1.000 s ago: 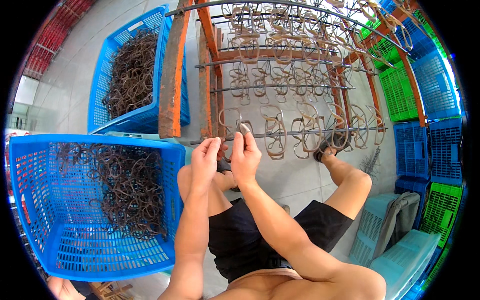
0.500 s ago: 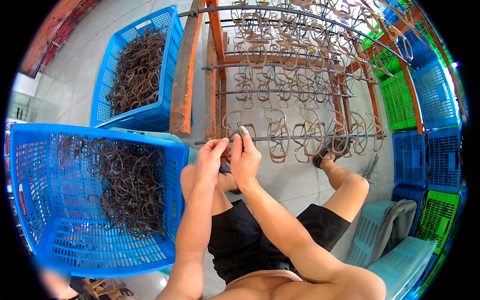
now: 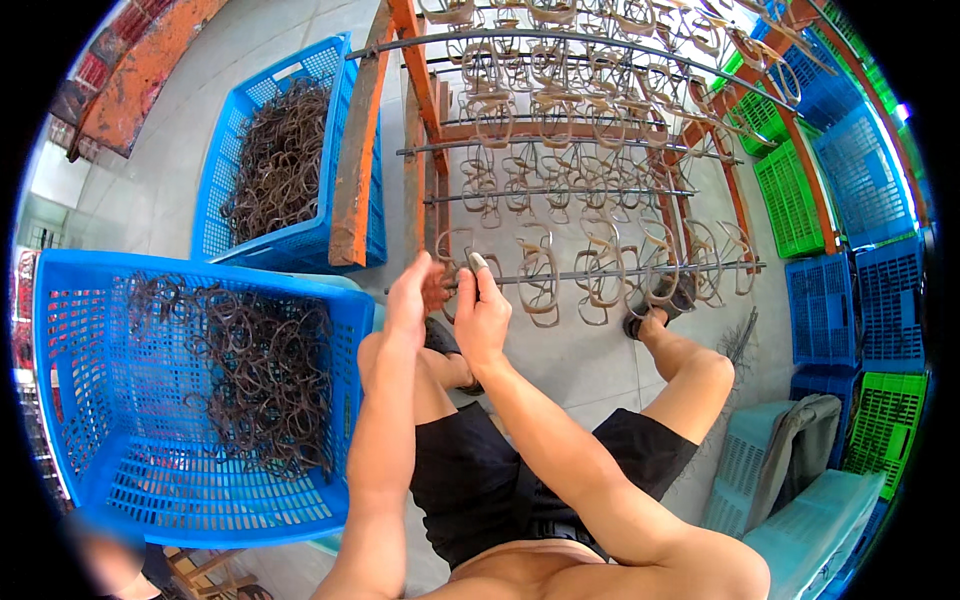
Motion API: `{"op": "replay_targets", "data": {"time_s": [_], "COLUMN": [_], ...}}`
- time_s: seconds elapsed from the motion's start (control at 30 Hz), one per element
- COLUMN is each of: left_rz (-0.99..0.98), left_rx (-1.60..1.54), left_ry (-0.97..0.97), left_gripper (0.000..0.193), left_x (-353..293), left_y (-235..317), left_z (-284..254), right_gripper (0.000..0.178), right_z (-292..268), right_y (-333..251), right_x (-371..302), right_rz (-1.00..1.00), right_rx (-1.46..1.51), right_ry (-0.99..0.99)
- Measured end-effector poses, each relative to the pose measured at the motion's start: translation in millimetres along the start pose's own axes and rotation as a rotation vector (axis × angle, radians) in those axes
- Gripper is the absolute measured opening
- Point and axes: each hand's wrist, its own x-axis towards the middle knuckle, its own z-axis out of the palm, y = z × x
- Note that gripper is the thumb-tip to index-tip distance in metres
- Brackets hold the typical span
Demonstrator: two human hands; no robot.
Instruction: The person sits in a workshop and repeatedly picks up small metal hooks from a blue basket, then attaches them one by one to horizontal rods on a multi-tiered metal rack. The person works steadily, filling the rack with hooks.
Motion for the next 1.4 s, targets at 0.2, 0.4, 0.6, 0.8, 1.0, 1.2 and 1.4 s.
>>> {"op": "replay_targets", "data": {"time_s": [0.2, 0.4, 0.6, 0.8, 1.0, 1.2, 1.4], "left_rz": [0.028, 0.238, 0.892, 0.830, 1.547, 2.041, 1.917], "left_rx": [0.279, 0.700, 1.597, 2.098, 1.822, 1.586, 1.441], "left_ry": [-0.049, -0.098, -0.283, 0.038, 0.179, 0.604, 0.628], "left_gripper": [0.024, 0.025, 0.025, 0.015, 0.019, 0.027, 0.034], "left_x": [35.9, 29.8, 24.2, 40.0, -68.3, -235.8, -197.2], "left_y": [30.1, 30.7, 17.1, 3.0, 34.0, 179.9, 281.8], "left_z": [3.1, 0.9, -37.9, -43.0, -23.6, 26.8, 58.1], "right_gripper": [0.035, 0.058, 0.033, 0.030, 0.011, 0.039, 0.031], "right_z": [-11.5, -149.8, -449.5, -422.5, -519.0, -669.5, -639.5], "right_y": [-11.1, -14.6, 86.7, 175.7, 154.2, 56.3, -98.6], "right_x": [-1.2, -9.2, 123.7, 232.1, 211.2, 222.6, 246.6], "right_rz": [0.117, 0.031, 0.598, -0.629, -0.493, -0.757, -0.831], "right_rx": [0.136, -0.321, -0.911, -1.269, -0.794, -1.183, -1.160], "right_ry": [-0.147, -1.191, -0.565, 0.236, 0.302, 0.684, 0.768]}}
